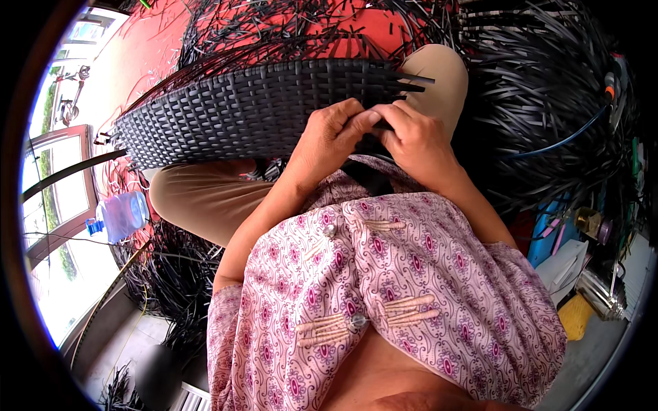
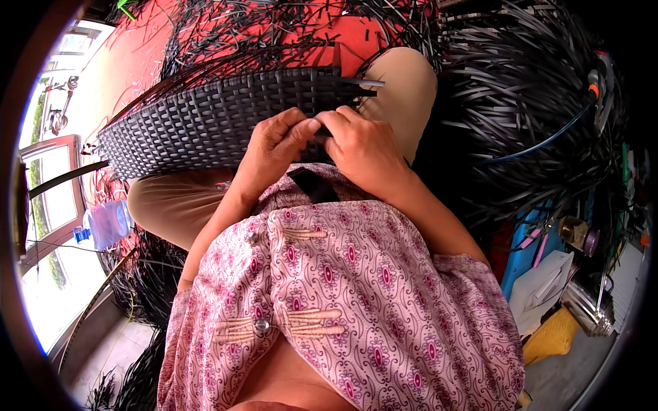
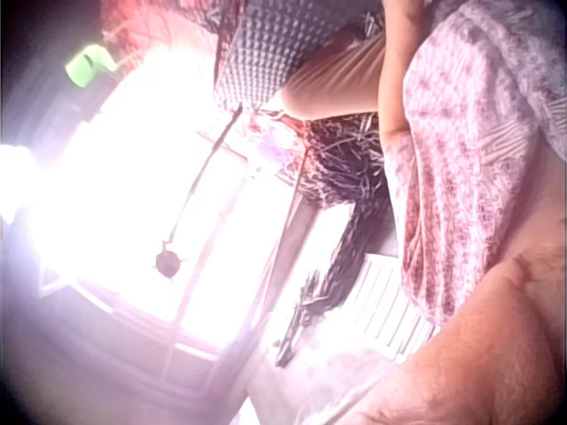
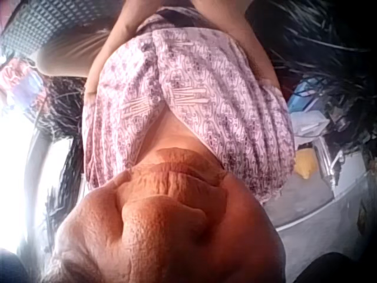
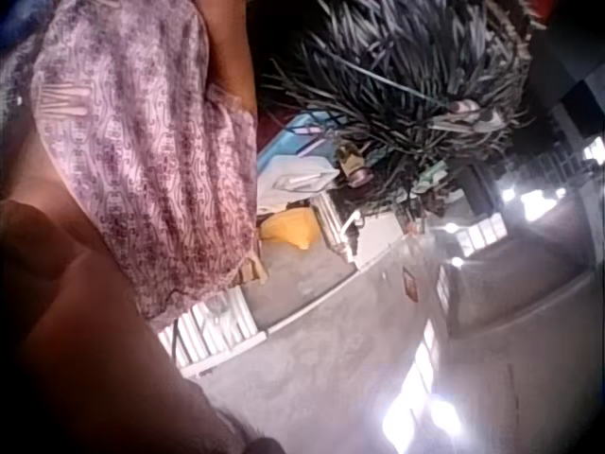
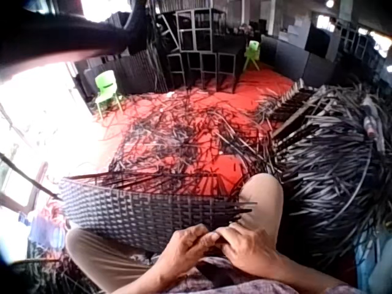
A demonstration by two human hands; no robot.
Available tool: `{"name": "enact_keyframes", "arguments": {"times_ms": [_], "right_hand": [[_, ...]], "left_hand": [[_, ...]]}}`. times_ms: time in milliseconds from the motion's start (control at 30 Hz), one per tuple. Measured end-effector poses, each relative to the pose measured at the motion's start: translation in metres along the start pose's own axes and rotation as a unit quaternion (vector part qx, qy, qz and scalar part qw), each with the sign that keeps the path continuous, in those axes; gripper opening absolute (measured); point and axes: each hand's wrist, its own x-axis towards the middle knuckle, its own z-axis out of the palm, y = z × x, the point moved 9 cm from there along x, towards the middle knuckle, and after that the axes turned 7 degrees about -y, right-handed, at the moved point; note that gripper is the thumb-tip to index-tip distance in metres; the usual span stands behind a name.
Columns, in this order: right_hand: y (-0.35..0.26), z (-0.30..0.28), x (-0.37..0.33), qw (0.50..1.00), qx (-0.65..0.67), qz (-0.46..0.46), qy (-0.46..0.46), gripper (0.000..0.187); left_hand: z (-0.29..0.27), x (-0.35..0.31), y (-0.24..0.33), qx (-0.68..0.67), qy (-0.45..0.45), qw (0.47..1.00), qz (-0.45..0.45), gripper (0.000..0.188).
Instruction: The person sits cross-legged on the floor and weaves a black basket by hand. They interlace black synthetic strips through the vertical spokes of the basket's rim, working around the circumference to build up the woven pattern.
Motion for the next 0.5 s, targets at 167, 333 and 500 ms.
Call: {"name": "enact_keyframes", "arguments": {"times_ms": [167, 333, 500], "right_hand": [[0.023, -0.015, -0.003, 0.978, 0.196, 0.053, -0.036, 0.022], [0.020, -0.038, 0.003, 0.987, 0.162, 0.009, -0.005, 0.020], [0.023, -0.064, 0.014, 0.995, 0.083, -0.037, 0.027, 0.020]], "left_hand": [[-0.004, 0.004, 0.000, -0.001, -0.001, 1.000, -0.005, 0.032], [-0.006, 0.012, -0.002, -0.030, -0.011, 0.998, -0.059, 0.034], [-0.020, 0.033, 0.019, 0.021, 0.007, 0.999, -0.048, 0.034]]}}
